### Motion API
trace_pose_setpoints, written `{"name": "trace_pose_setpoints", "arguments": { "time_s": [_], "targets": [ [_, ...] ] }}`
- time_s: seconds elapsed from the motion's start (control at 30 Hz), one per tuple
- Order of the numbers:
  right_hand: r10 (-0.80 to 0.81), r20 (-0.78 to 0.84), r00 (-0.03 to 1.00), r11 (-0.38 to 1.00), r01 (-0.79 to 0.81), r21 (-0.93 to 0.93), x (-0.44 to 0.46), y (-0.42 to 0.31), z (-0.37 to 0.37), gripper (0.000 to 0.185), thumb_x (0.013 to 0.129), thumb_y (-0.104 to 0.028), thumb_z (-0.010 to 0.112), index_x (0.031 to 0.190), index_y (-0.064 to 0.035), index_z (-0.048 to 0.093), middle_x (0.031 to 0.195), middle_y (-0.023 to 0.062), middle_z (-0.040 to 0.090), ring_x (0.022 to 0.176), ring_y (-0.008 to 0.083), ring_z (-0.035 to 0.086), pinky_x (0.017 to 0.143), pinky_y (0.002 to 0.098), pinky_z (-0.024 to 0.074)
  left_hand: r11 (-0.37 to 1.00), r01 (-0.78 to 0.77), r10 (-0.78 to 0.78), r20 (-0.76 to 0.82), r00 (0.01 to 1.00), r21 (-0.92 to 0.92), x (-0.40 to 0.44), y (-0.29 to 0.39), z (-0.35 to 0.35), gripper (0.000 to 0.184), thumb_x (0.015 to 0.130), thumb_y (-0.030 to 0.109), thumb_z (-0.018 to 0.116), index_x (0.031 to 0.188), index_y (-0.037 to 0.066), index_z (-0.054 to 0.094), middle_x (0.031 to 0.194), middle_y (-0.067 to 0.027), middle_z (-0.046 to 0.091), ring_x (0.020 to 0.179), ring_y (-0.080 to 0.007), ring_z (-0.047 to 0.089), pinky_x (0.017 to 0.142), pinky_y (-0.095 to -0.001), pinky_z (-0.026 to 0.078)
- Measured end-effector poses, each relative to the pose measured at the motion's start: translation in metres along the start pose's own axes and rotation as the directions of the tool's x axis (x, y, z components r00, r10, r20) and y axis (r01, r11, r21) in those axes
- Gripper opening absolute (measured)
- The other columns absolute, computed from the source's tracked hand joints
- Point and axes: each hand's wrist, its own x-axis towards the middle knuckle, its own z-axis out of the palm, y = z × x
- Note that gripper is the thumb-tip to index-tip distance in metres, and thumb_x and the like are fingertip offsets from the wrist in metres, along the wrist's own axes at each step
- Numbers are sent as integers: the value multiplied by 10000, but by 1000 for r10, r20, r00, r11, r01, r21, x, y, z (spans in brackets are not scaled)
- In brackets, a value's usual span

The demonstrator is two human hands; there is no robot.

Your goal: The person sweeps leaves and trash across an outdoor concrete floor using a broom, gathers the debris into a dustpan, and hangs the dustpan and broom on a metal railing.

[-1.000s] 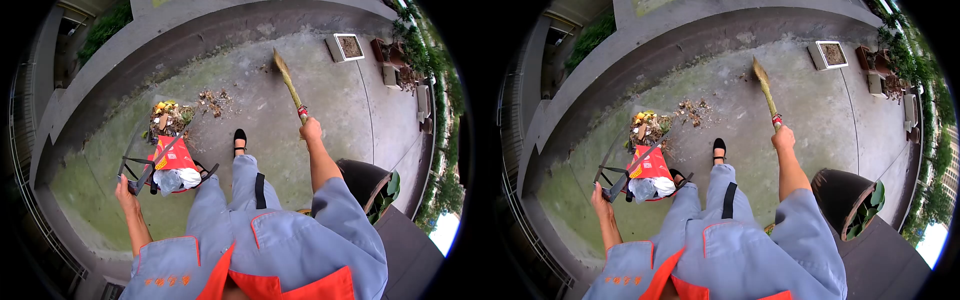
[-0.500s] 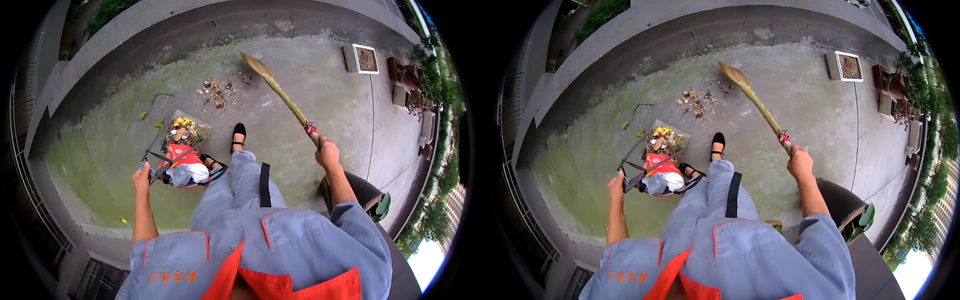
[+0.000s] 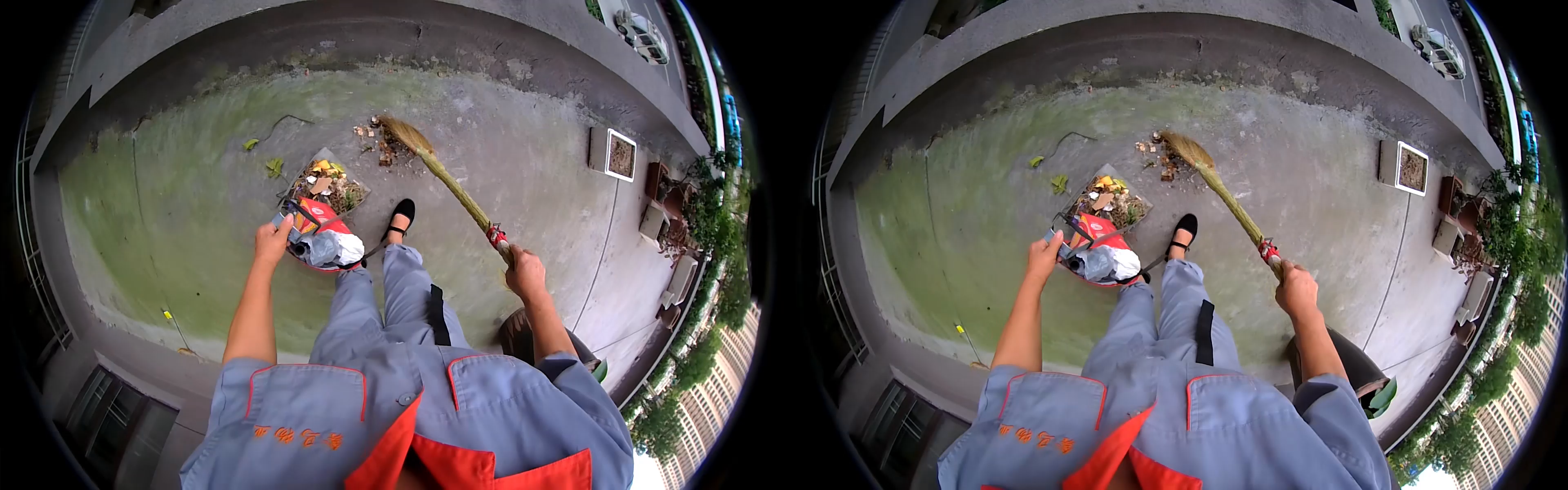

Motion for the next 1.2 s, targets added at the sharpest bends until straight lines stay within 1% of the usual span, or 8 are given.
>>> {"name": "trace_pose_setpoints", "arguments": {
  "time_s": [0.2,0.3,0.4,0.5,0.67,0.83,0.97,1.2],
  "targets": [
    [-155,-99,983,959,125,-252,74,-47,-32,299,692,-17,483,989,-49,476,805,155,542,728,310,568,612,397,460,998,-19,22,-52,998,55,14,-19,-9,494,718,460,550,620,-24,580,500,-82,521,453,-157,520,454,-292,416],
    [-245,-57,968,917,212,-337,132,-77,-21,221,702,-14,472,923,-18,457,807,167,541,726,297,573,612,375,471,998,-12,15,-58,998,54,17,-18,-16,518,725,474,529,624,-33,573,511,-108,529,465,-180,526,475,-315,417],
    [-295,171,940,837,340,-428,127,-85,-16,207,690,-16,488,894,-22,454,822,162,540,731,293,571,610,370,475,992,-33,42,-79,996,119,22,-22,-22,546,731,491,506,633,-43,566,516,-130,528,482,-198,531,510,-336,418],
    [-306,193,932,833,361,-420,91,-65,-50,265,675,-15,498,936,-45,466,834,153,543,737,296,566,617,374,469,984,-66,80,-77,994,165,29,-32,-19,566,731,505,481,674,-51,570,599,-198,552,594,-306,550,594,-384,409],
    [-158,-33,987,931,137,-337,54,-14,-73,377,653,-10,508,1020,-86,468,835,126,547,749,303,560,630,383,456,984,-19,31,-63,998,179,18,-19,-15,625,727,532,456,729,-85,559,710,-265,549,716,-375,537,665,-416,395],
    [23,-167,986,968,-63,-241,150,-9,-64,262,642,4,485,889,-66,539,813,153,577,748,322,564,624,407,453,981,20,-11,-51,999,195,27,-32,-15,701,747,568,381,752,-114,541,756,-300,534,781,-403,520,712,-429,376],
    [-56,2,998,936,53,-347,172,-31,-49,230,658,-12,493,885,-43,517,822,169,568,785,322,557,655,393,463,980,-44,55,-52,997,193,23,-22,-16,663,775,544,346,741,-87,547,744,-285,535,762,-405,518,687,-428,377],
    [-99,-87,991,956,70,-285,61,8,-70,376,650,-14,503,1007,-131,511,818,127,561,767,321,550,632,404,444,970,-12,16,-14,1000,243,25,-25,-15,670,778,551,327,756,-82,546,754,-289,532,773,-412,514,694,-433,374]
  ]
}}
